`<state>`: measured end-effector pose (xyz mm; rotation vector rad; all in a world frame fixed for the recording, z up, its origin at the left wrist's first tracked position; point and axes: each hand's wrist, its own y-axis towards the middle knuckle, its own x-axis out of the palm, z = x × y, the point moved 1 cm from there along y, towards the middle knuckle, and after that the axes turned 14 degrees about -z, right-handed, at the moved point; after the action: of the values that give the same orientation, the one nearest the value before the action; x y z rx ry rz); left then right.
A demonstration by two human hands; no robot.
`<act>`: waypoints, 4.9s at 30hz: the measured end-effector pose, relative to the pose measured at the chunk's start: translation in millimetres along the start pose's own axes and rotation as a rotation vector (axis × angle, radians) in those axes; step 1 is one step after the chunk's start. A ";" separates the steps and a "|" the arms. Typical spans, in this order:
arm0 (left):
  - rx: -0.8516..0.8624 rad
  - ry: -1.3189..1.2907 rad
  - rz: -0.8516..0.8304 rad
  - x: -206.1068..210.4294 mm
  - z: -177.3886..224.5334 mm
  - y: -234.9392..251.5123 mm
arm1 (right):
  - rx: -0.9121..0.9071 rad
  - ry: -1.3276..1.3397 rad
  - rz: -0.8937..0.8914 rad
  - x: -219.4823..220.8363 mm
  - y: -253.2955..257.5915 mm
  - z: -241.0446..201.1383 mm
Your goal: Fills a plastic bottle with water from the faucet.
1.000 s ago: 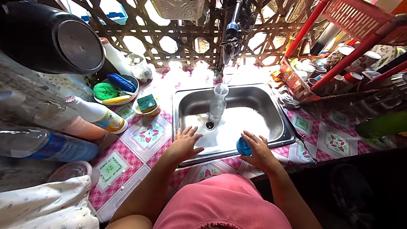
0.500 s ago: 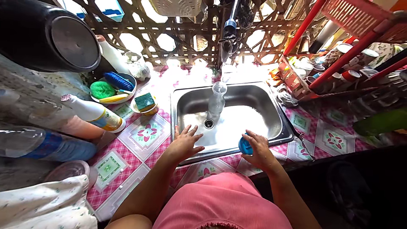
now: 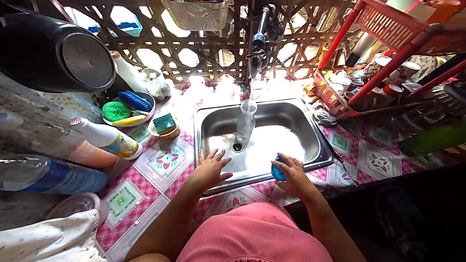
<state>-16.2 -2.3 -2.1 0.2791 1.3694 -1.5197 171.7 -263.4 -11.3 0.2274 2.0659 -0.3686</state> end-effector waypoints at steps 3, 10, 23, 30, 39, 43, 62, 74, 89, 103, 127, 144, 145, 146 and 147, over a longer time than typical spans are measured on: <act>0.006 -0.019 0.016 1.3 -2.4 -0.8 | -0.029 -0.021 0.000 2.7 1.1 3.2; 0.005 -0.011 0.039 5.5 -5.3 -1.7 | 0.024 0.094 0.089 -2.3 4.6 -5.5; 0.083 0.065 0.076 7.4 2.2 -2.6 | -0.137 0.121 0.003 3.2 8.2 -0.1; 0.084 0.053 0.065 8.1 3.8 -2.9 | -0.138 0.143 -0.059 0.6 2.3 0.9; 0.119 0.053 0.069 9.9 1.0 -0.9 | -0.093 0.147 0.003 -1.6 6.5 5.4; 0.134 0.054 0.091 10.8 -1.8 -0.3 | -0.125 0.093 -0.043 3.5 9.9 7.3; 0.147 0.047 0.078 11.2 5.9 -2.5 | -0.039 0.143 -0.076 -2.1 2.5 0.4; 0.169 0.063 0.128 12.1 4.9 2.0 | -0.090 0.084 -0.094 5.9 5.9 5.2; 0.245 0.043 0.135 11.9 -1.5 -0.6 | -0.097 0.034 -0.070 13.2 8.9 9.9; 0.289 0.015 0.220 11.6 1.9 -2.2 | -0.100 0.066 -0.072 5.6 5.2 6.0; 0.195 0.008 0.023 13.2 0.1 0.2 | -0.191 0.073 -0.060 9.7 14.2 -4.1; 0.170 0.005 0.007 14.1 0.7 1.1 | -0.194 0.149 -0.103 13.1 20.3 -4.5; 0.179 -0.003 0.042 14.9 0.5 0.2 | -0.190 0.149 -0.114 12.7 20.4 -4.6; 0.200 -0.022 0.095 15.9 -0.3 -0.1 | -0.185 0.148 -0.127 11.9 20.2 -5.1; 0.222 -0.043 0.165 16.4 -0.4 -1.2 | -0.178 0.149 -0.143 10.9 20.0 -6.0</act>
<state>-24.6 -10.7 -13.5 0.4832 1.1158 -1.5306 167.6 -242.5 -21.3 -0.0006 2.2544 -0.2579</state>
